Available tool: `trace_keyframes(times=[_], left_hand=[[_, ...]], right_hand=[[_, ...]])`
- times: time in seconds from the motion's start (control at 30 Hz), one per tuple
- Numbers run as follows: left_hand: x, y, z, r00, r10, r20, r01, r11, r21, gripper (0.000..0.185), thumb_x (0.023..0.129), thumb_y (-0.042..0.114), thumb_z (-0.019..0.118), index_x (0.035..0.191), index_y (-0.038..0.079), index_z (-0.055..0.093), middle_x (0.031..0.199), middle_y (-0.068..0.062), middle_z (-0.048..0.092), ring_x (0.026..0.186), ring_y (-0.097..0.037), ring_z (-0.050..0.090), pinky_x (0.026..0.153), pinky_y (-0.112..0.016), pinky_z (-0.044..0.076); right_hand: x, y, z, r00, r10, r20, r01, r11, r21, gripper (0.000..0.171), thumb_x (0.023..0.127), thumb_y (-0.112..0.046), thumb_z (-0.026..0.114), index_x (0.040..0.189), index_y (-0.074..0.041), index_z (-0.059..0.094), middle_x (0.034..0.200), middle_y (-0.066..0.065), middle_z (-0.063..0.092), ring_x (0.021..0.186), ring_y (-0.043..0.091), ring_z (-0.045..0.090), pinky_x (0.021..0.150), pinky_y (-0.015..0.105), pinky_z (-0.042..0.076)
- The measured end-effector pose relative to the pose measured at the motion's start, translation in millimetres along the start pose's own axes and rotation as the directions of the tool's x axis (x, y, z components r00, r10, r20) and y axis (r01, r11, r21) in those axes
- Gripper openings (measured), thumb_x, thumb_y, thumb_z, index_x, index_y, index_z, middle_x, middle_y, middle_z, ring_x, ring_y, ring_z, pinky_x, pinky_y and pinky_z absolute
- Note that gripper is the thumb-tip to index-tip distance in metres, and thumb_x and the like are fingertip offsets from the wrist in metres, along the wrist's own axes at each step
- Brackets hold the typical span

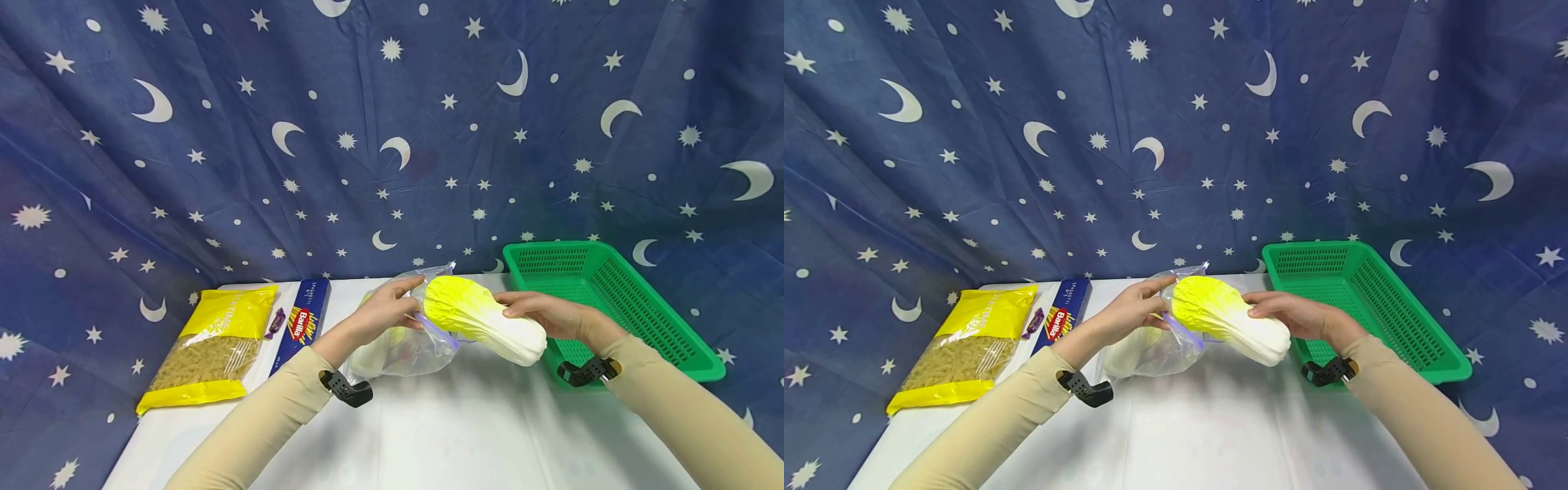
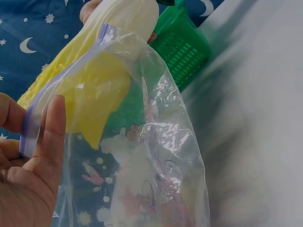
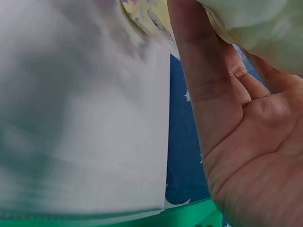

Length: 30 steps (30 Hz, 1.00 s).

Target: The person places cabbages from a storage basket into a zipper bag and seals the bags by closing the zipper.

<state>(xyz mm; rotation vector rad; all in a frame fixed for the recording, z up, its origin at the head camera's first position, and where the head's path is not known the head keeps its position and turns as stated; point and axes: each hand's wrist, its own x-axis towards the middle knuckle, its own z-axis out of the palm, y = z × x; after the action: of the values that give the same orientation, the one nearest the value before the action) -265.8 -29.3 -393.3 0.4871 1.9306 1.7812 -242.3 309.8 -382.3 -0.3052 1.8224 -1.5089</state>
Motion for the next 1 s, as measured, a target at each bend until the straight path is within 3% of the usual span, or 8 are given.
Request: trace_keyframes(times=[0.23,0.47,0.63,0.73,1.0], left_hand=[[-0.8,1.2,0.1,1.0,0.006,-0.001,-0.006,1.0,0.012,0.073,0.089,0.003,0.056,0.159,0.005,0.035,0.154,-0.014,0.042,0.082,-0.021,0.066,0.077,-0.034,0.062],[-1.8,1.5,-0.2,1.0,0.016,0.012,-0.016,0.999,0.036,0.073,0.09,0.003,0.055,0.159,0.005,0.034,0.154,-0.015,0.041,0.082,-0.021,0.068,0.08,-0.038,0.062],[-1.9,2.5,2.0,1.0,0.02,0.02,-0.021,0.999,0.04,0.072,0.091,0.003,0.053,0.16,0.004,0.033,0.149,-0.02,0.044,0.085,-0.021,0.069,0.08,-0.037,0.062],[-1.3,2.7,3.7,0.999,0.028,0.029,-0.03,0.998,0.051,0.072,0.092,0.003,0.052,0.16,0.004,0.031,0.155,-0.021,0.039,0.086,-0.02,0.069,0.08,-0.036,0.062],[0.4,0.2,12.0,0.997,0.064,0.048,-0.069,0.992,0.107,0.072,0.092,0.001,0.051,0.16,0.001,0.029,0.165,-0.012,0.03,0.077,-0.017,0.068,0.08,-0.037,0.062]], right_hand=[[-2.1,1.2,-3.2,0.997,0.05,-0.057,-0.051,0.999,-0.018,0.079,0.099,-0.03,0.055,0.162,-0.002,0.017,0.133,0.014,0.057,0.109,0.031,0.062,0.093,0.044,0.055],[-0.4,0.4,-2.4,0.997,0.044,-0.062,-0.047,0.998,-0.052,0.072,0.101,-0.027,0.056,0.159,-0.001,0.024,0.133,0.016,0.057,0.11,0.032,0.062,0.093,0.044,0.056],[2.4,-1.7,2.8,0.997,0.028,-0.076,-0.037,0.991,-0.125,0.067,0.101,-0.026,0.061,0.155,0.002,0.032,0.132,0.018,0.057,0.106,0.031,0.062,0.09,0.04,0.057],[5.2,-3.1,7.2,0.995,0.029,-0.092,-0.045,0.983,-0.176,0.065,0.1,-0.029,0.064,0.152,0.002,0.038,0.129,0.017,0.058,0.103,0.03,0.063,0.086,0.038,0.058],[12.2,-8.6,17.1,0.987,0.059,-0.148,-0.103,0.945,-0.31,0.073,0.095,-0.041,0.068,0.151,-0.003,0.041,0.121,0.015,0.062,0.09,0.028,0.066,0.077,0.039,0.058]])
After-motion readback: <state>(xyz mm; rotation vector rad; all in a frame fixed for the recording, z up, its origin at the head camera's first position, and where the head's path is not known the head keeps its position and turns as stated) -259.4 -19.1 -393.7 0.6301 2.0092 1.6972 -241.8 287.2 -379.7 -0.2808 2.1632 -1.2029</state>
